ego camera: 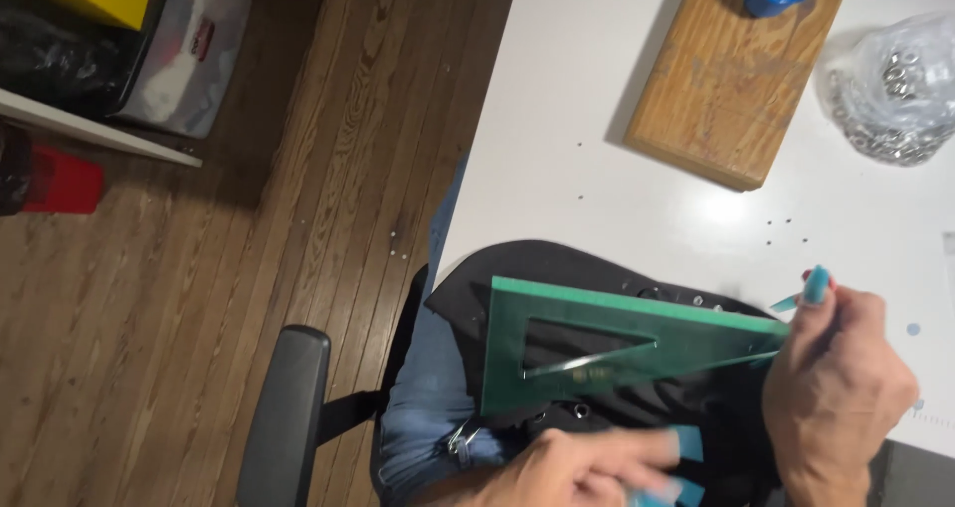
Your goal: Punching holes into a black fabric garment using a rotary hole punch tool and a triangle ruler for alignment
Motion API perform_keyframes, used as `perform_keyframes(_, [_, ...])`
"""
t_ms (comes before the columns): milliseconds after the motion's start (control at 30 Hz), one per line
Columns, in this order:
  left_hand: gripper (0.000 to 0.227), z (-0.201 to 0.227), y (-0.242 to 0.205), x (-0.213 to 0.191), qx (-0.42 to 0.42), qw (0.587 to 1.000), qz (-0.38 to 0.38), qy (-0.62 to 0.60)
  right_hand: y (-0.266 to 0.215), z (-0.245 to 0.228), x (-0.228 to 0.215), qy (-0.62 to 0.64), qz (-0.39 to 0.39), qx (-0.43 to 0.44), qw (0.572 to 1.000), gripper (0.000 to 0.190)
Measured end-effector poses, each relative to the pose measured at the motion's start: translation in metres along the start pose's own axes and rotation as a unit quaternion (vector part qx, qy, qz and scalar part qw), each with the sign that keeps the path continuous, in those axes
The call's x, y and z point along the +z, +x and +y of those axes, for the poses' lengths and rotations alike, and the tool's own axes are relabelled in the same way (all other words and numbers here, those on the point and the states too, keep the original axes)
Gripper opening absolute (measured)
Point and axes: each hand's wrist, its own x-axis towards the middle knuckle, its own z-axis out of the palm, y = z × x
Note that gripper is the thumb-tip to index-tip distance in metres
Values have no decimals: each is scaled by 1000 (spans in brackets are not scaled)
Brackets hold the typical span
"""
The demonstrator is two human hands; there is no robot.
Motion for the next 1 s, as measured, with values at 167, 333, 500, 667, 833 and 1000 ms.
perform_keyframes(167, [34,-65,-2,-23,378,779,141,480,-2,-1,9,-68,0,-5,998,23])
perform_keyframes(333, [42,-69,22,-27,266,546,330,722,2,-4,8,-39,-16,20,999,22])
perform_keyframes(500, [31,-55,17,-32,281,532,335,725,0,-2,6,-37,65,-34,997,21])
perform_keyframes(667, [36,-50,12,-36,268,540,337,723,-5,2,10,53,143,-98,983,23])
perform_keyframes(833, [44,-55,19,-35,240,550,327,730,-5,10,16,93,131,-73,984,26])
perform_keyframes(1000, [35,-45,19,-28,215,563,325,728,-3,9,14,107,75,-72,989,19])
